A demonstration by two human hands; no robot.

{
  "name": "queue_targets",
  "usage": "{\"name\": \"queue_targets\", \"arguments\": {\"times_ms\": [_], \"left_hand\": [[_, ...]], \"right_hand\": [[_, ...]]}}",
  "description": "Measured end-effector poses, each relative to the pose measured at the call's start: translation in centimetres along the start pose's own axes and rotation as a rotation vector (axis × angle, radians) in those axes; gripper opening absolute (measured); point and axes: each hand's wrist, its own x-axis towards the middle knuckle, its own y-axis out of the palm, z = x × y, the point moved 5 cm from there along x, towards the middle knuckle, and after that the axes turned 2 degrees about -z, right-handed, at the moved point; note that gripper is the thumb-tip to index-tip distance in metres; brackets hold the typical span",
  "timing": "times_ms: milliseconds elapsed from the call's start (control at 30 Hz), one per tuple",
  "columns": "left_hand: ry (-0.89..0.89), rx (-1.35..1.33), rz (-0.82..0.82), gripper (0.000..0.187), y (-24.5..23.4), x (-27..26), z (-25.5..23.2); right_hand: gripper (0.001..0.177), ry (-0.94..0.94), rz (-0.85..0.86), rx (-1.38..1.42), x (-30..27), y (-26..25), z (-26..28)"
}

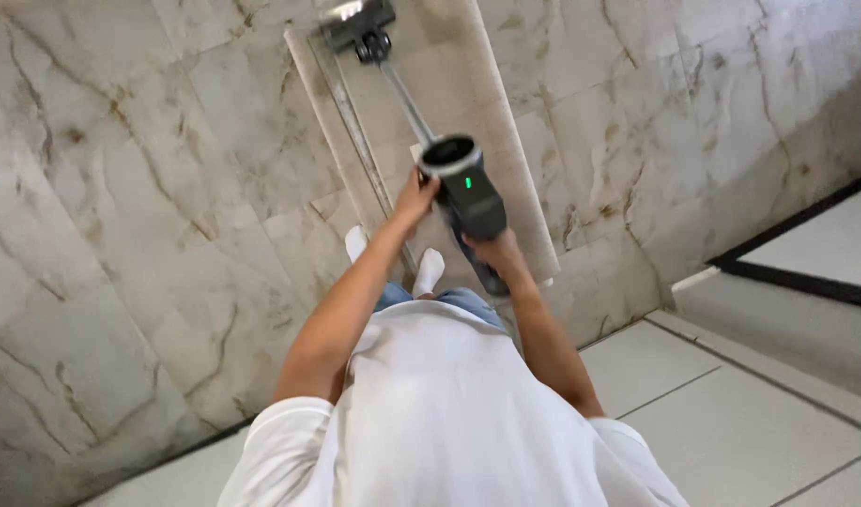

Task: Vacuuming a tiled floor using a cordless vacuum cleaner.

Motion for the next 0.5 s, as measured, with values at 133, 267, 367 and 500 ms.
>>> {"name": "queue_targets", "arguments": {"times_ms": [133,267,367,500], "left_hand": [[0.121,0.243,0.268,0.044,0.4,-2.1,8.8],[-0.022,0.169,0.575,0.065,0.7,-10.6,2.5],[-0.074,0.204,0.644,0.081,-0.1,-10.7,-0.8],[-0.015,0.473,0.583,0.089,-1.5,-5.4,0.6]], "right_hand": [[0.067,0.002,0.05,-0.009,-10.2,-2.1,-2.6],[0.059,0.227,0.015,-0.037,-18.6,-3.7,4.0],[0.053,0.329,-0.131,0.044,-19.6,-2.5,8.7],[0.033,0.49,-0.237,0.217,-17.7,4.2,5.8]]}}
